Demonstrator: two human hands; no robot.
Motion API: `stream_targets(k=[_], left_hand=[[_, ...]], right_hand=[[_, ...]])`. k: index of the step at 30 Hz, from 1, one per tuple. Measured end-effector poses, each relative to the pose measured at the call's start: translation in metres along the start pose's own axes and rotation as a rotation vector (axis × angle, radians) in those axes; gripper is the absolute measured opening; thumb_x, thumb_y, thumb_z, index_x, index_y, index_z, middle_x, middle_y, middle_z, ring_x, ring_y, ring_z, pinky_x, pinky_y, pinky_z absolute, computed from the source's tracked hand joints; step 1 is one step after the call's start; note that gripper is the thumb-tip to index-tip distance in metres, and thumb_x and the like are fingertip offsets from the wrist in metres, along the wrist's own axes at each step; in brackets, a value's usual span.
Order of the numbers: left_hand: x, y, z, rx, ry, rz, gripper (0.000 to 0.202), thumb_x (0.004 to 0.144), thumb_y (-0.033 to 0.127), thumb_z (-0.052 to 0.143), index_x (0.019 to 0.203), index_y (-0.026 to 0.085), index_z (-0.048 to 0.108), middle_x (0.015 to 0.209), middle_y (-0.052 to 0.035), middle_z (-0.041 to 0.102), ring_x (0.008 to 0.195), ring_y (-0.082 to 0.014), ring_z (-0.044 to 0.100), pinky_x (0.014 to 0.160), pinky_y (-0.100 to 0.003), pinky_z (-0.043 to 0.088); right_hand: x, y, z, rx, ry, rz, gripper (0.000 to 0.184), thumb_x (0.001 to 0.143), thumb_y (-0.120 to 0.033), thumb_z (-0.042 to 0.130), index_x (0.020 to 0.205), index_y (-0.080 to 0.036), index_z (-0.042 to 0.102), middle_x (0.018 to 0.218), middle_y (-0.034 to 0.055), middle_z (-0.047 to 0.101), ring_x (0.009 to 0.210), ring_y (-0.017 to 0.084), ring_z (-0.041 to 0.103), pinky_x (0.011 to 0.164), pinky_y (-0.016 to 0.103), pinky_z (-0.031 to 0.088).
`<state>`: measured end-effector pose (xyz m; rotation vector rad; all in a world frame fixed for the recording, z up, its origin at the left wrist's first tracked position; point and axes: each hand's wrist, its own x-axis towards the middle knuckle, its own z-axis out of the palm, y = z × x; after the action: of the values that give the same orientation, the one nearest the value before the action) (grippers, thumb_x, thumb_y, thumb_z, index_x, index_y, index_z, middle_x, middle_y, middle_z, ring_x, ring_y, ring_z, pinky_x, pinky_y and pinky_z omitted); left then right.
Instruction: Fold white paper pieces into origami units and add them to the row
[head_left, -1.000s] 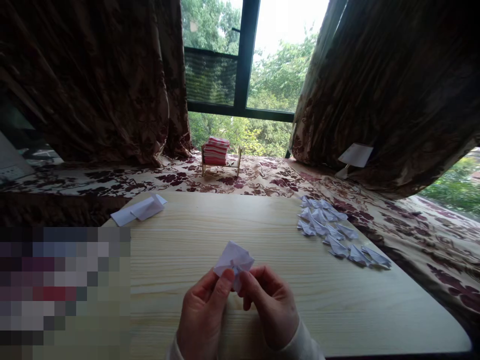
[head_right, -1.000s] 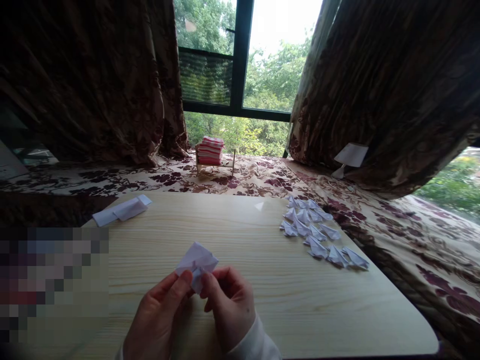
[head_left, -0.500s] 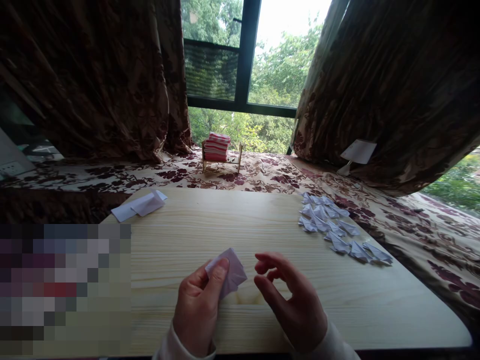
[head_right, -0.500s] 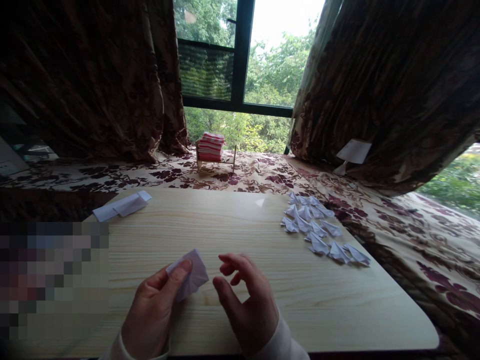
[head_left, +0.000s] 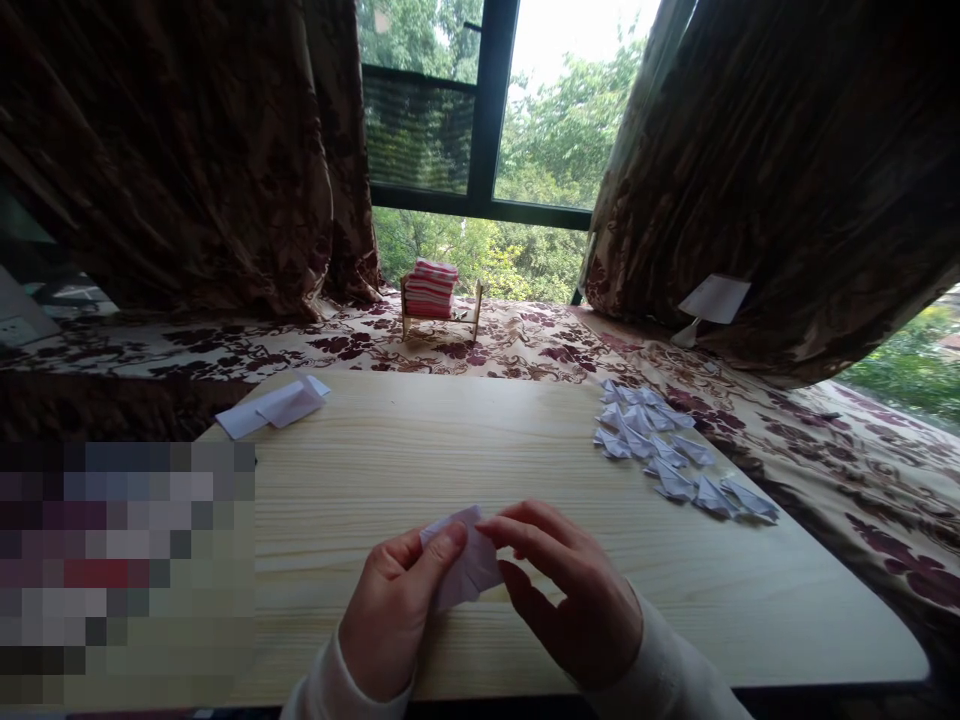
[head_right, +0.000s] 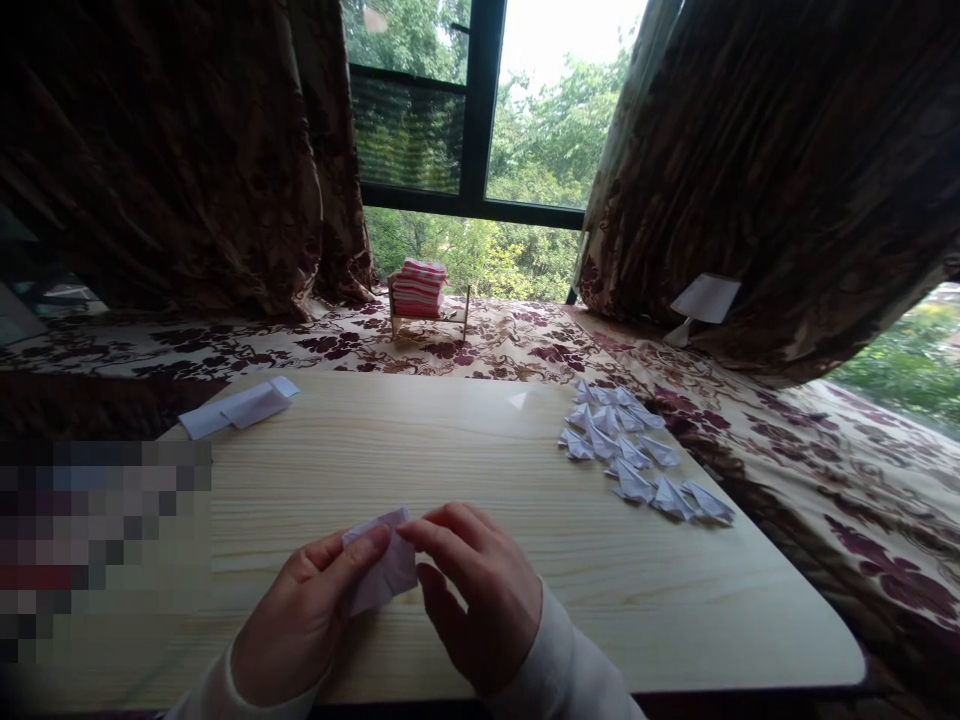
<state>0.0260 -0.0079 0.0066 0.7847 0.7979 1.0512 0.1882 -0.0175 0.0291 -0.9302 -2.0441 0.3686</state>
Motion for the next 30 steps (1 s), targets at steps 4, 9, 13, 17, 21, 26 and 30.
stream_targets(k=[4, 9, 13, 17, 21, 26, 30], left_hand=[[0.001, 0.001, 0.002, 0.009, -0.003, 0.016, 0.016, 0.075, 0.027, 0.065, 0.084, 0.016, 0.073, 0.073, -0.0032, 0.073, 0.068, -0.0118, 0.062, 0.066, -0.018, 0.045], [0.000, 0.002, 0.002, 0.016, 0.000, 0.013, 0.018, 0.075, 0.028, 0.064, 0.088, 0.017, 0.072, 0.074, -0.0032, 0.072, 0.068, -0.0118, 0.061, 0.065, -0.018, 0.045], [-0.001, 0.005, 0.005, -0.024, 0.009, -0.032, 0.020, 0.071, 0.029, 0.068, 0.084, 0.015, 0.073, 0.070, -0.0047, 0.072, 0.067, -0.0126, 0.061, 0.063, -0.018, 0.045], [-0.001, 0.008, 0.010, -0.032, 0.048, -0.061, 0.022, 0.067, 0.031, 0.070, 0.078, 0.012, 0.074, 0.066, -0.0057, 0.070, 0.061, -0.0126, 0.059, 0.058, -0.020, 0.044], [-0.002, 0.007, 0.011, -0.018, 0.041, -0.055, 0.022, 0.068, 0.032, 0.069, 0.074, 0.011, 0.073, 0.063, -0.0053, 0.069, 0.060, -0.0130, 0.057, 0.059, -0.021, 0.043], [-0.003, 0.004, 0.009, 0.038, -0.010, -0.019, 0.023, 0.072, 0.031, 0.065, 0.085, 0.013, 0.073, 0.067, -0.0044, 0.068, 0.063, -0.0136, 0.055, 0.065, -0.025, 0.044], [-0.004, 0.006, 0.007, 0.180, -0.038, 0.029, 0.024, 0.077, 0.031, 0.060, 0.092, 0.016, 0.072, 0.069, -0.0030, 0.065, 0.065, -0.0135, 0.053, 0.070, -0.026, 0.044]], right_hand=[[0.003, -0.004, -0.004, -0.031, -0.020, -0.047, 0.040, 0.074, -0.001, 0.045, 0.107, -0.022, 0.055, 0.086, 0.0051, 0.060, 0.075, 0.018, 0.054, 0.063, 0.030, 0.047], [0.003, -0.006, -0.006, -0.002, -0.024, -0.021, 0.034, 0.073, -0.009, 0.056, 0.105, -0.019, 0.055, 0.084, 0.0053, 0.060, 0.075, 0.018, 0.055, 0.065, 0.030, 0.048], [0.001, -0.001, -0.001, -0.046, -0.015, -0.019, 0.032, 0.077, -0.007, 0.051, 0.106, -0.020, 0.054, 0.084, 0.0044, 0.060, 0.073, 0.016, 0.055, 0.063, 0.027, 0.048], [0.001, 0.001, -0.001, -0.057, -0.019, -0.049, 0.033, 0.079, -0.006, 0.048, 0.107, -0.022, 0.055, 0.084, 0.0044, 0.060, 0.074, 0.016, 0.054, 0.063, 0.027, 0.047], [0.002, -0.002, -0.004, -0.125, -0.004, -0.051, 0.020, 0.082, -0.014, 0.052, 0.096, -0.023, 0.062, 0.076, 0.0038, 0.057, 0.068, 0.016, 0.051, 0.058, 0.028, 0.044], [0.006, -0.004, -0.005, -0.110, 0.001, -0.021, 0.015, 0.084, -0.015, 0.049, 0.085, -0.019, 0.063, 0.073, 0.0041, 0.056, 0.066, 0.015, 0.050, 0.057, 0.027, 0.042], [0.009, -0.004, -0.003, -0.054, 0.001, 0.012, 0.012, 0.084, -0.015, 0.050, 0.080, -0.018, 0.061, 0.072, 0.0035, 0.056, 0.066, 0.014, 0.051, 0.058, 0.026, 0.042]])
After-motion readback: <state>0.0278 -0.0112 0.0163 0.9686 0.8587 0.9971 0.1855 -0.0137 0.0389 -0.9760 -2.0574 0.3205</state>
